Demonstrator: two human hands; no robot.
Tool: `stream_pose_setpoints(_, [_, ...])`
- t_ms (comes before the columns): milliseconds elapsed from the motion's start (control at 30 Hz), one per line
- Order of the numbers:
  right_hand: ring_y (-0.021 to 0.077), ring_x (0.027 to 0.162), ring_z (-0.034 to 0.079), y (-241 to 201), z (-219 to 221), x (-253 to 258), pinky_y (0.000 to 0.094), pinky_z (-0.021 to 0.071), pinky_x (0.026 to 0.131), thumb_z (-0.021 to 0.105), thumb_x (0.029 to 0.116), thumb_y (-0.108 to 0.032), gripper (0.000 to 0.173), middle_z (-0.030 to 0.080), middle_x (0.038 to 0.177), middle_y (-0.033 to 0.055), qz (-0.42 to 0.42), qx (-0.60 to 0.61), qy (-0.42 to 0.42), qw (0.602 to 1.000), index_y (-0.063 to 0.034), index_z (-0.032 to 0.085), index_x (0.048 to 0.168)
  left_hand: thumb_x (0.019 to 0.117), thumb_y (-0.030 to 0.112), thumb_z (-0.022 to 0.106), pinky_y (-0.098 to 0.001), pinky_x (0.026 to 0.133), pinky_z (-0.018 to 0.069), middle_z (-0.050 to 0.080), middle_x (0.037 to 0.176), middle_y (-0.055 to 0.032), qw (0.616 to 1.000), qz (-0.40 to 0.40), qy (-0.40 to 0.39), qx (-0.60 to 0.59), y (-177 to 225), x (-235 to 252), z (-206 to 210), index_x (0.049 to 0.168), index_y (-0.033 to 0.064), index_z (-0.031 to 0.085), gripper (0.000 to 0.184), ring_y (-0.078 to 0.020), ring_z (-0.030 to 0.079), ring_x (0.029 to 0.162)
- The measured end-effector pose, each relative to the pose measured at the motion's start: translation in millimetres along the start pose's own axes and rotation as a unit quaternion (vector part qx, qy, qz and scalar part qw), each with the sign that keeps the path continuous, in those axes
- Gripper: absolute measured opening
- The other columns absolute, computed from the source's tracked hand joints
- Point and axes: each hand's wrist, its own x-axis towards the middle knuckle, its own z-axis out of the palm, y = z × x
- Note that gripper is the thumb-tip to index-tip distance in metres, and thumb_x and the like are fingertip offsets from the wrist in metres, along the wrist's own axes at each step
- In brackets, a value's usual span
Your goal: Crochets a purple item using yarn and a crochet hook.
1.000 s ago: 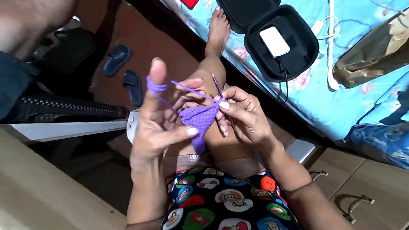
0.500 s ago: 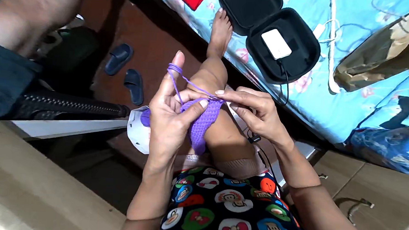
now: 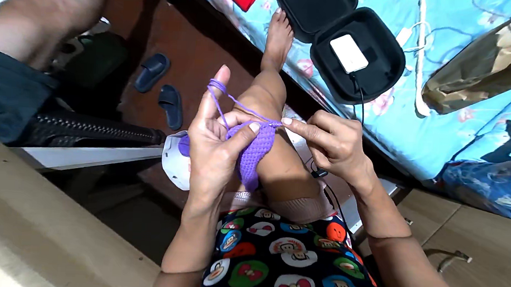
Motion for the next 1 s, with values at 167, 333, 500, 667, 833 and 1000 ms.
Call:
stream_pose_setpoints(167, [0.0179, 0.061, 0.056, -0.3, 2.9, -1.6, 0.0299, 0.0429, 0.052, 0.060, 0.0923, -0.005, 0.029, 0.060, 0.072, 0.0094, -0.011, -0.009, 0.016, 1.000, -0.0063, 0.079, 0.115, 0.0886, -0.015, 0.060, -0.0173, 0.068, 0.0597, 0.075, 0.097, 0.0022, 1.000, 0.005, 0.006, 0.004, -0.9, 0.8, 2.0, 0.159, 0.0099, 0.027, 0.082, -0.0053, 0.071, 0.074])
stream_pose_setpoints(333, [0.0179, 0.060, 0.055, -0.5, 5.2, -3.2, 0.0295, 0.0411, 0.051, 0.061, 0.0915, -0.005, 0.030, 0.059, 0.071, 0.0091, -0.019, -0.012, 0.021, 1.000, -0.0075, 0.080, 0.114, 0.0877, -0.015, 0.060, -0.0169, 0.066, 0.0594, 0.075, 0.095, 0.0017, 1.000, 0.004, 0.008, 0.010, -1.3, 0.8, 2.3, 0.159, 0.0097, 0.027, 0.082, -0.0053, 0.071, 0.072])
stream_pose_setpoints(500, [0.0192, 0.059, 0.054, -4.0, 6.0, -3.8, 0.0308, 0.0400, 0.050, 0.059, 0.0924, -0.006, 0.031, 0.059, 0.071, 0.0095, -0.021, -0.041, 0.021, 0.999, -0.0077, 0.079, 0.116, 0.0873, -0.015, 0.061, -0.0176, 0.066, 0.0596, 0.076, 0.096, 0.0003, 1.000, 0.013, 0.010, 0.019, -2.9, -0.2, 3.5, 0.158, 0.0080, 0.029, 0.081, -0.0063, 0.072, 0.074])
stream_pose_setpoints(667, [0.0180, 0.060, 0.055, -3.9, 5.5, -3.8, 0.0295, 0.0404, 0.051, 0.061, 0.0921, -0.006, 0.029, 0.059, 0.071, 0.0094, -0.020, -0.024, 0.028, 0.999, -0.0064, 0.080, 0.113, 0.0875, -0.014, 0.061, -0.0175, 0.066, 0.0595, 0.076, 0.094, 0.0004, 1.000, 0.009, 0.012, 0.017, -2.8, -0.1, 3.4, 0.158, 0.0088, 0.029, 0.081, -0.0062, 0.072, 0.073])
stream_pose_setpoints(833, [0.0146, 0.062, 0.056, -1.6, 11.2, -4.5, 0.0267, 0.0447, 0.054, 0.059, 0.0899, -0.001, 0.029, 0.061, 0.073, 0.0097, 0.008, 0.076, 0.026, 0.997, -0.0014, 0.079, 0.111, 0.0885, -0.013, 0.062, -0.0176, 0.066, 0.0595, 0.076, 0.094, 0.0010, 1.000, 0.005, 0.012, 0.020, -2.4, -1.1, 4.1, 0.159, 0.0100, 0.027, 0.082, -0.0062, 0.072, 0.072])
stream_pose_setpoints(1000, [0.0090, 0.063, 0.055, -23.0, 15.1, -0.8, 0.0219, 0.0454, 0.054, 0.059, 0.0896, 0.001, 0.030, 0.061, 0.075, 0.0066, 0.099, 0.127, 0.040, 0.986, 0.0017, 0.077, 0.113, 0.0927, -0.005, 0.062, -0.0229, 0.080, 0.0596, 0.070, 0.103, 0.0038, 0.963, 0.216, 0.087, 0.134, -32.8, -10.5, 25.1, 0.158, -0.0010, 0.014, 0.082, -0.0045, 0.069, 0.088])
